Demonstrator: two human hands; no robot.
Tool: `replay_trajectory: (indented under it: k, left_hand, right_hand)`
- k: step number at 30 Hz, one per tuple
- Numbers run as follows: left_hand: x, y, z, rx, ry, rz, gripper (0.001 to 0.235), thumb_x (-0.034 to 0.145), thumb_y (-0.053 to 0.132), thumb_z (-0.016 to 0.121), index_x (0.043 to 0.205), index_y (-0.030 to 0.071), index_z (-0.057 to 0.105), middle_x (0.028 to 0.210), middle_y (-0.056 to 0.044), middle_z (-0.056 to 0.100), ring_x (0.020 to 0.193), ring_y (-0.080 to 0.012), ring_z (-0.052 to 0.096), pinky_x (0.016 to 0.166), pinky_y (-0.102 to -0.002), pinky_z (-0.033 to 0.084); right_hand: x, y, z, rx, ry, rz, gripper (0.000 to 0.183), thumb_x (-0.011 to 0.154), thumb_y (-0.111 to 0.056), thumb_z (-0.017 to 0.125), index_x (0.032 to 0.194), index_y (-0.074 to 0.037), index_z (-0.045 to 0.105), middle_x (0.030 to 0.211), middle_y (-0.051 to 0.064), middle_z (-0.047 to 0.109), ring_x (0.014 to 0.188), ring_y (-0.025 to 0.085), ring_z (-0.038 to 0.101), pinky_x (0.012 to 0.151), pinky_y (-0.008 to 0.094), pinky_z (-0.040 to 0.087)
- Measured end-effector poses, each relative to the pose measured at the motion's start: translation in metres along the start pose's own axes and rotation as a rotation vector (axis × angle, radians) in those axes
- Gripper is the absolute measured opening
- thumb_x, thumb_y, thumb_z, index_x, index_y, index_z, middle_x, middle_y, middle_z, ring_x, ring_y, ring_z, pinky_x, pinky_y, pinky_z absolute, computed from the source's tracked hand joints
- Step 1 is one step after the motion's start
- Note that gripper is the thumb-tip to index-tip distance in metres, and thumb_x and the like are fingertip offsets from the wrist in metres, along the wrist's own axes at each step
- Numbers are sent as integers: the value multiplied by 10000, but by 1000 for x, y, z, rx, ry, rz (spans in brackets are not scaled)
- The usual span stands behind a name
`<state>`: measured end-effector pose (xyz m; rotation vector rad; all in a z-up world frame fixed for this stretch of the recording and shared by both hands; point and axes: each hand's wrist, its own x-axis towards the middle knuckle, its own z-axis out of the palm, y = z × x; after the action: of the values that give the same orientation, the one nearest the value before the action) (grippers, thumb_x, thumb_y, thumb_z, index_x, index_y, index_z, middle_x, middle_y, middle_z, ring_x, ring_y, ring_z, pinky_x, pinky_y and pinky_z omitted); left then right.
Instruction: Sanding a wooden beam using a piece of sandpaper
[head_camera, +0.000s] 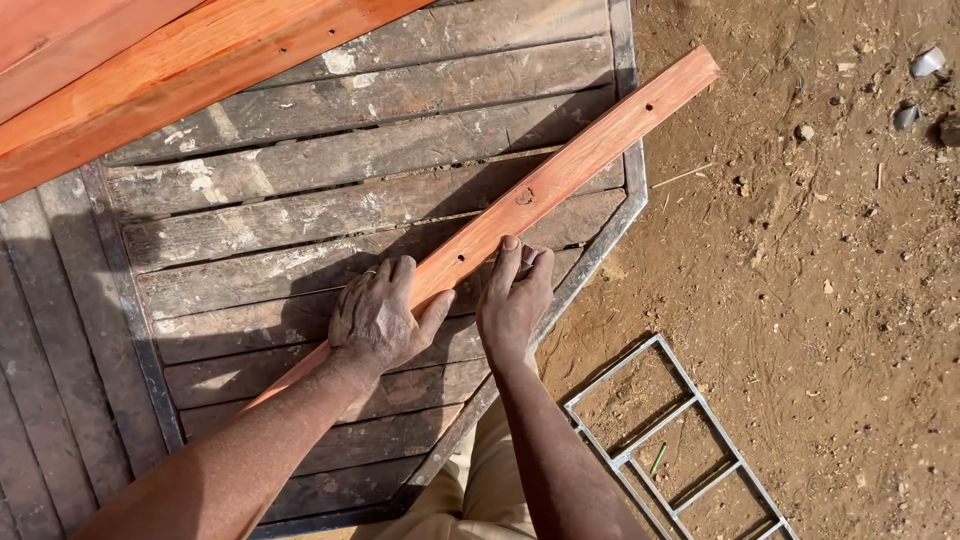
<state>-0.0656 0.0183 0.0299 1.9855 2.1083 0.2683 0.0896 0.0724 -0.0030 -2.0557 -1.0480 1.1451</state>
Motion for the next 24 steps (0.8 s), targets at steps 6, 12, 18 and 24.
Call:
replay_trajectory:
  k: [6,12,18,24]
  left_hand:
    - [4,2,-2,-43,-3,10,611,888,672,593,1018,75,582,815,-172,631,702,-417,702,598,-526,559]
    - [3,-2,3,18,24,18,612,862,693,596,1009,99,569,804,-142,620,675,-385,703,584,-492,568]
    - [4,1,2,-14,56,34,615,889,675,585,1028,76,568,787,-153,600,654,-399,693,570,-500,564]
    - [0,-4,9,-10,64,19,624,860,684,610,1024,83,575,786,-141,596,643,-397,688,568,-494,560]
  right_hand:
    - [41,-15,-12,54,245,-255,421,1043,-453,603,963,-46,532,778,220,548,737,310,597,665,414,492]
    - [15,-10,5,-9,200,-161,347,1037,-412,584,959,-83,505,747,228,611,694,361,661,584,420,519]
    - [74,-16,-11,40,255,-199,326,1094,-369,498,1029,-50,511,817,182,674,712,250,680,584,339,588]
    - [44,-6,-1,-45,194,-191,330,1080,-342,549,1054,-14,527,847,268,644,793,353,694,622,417,559]
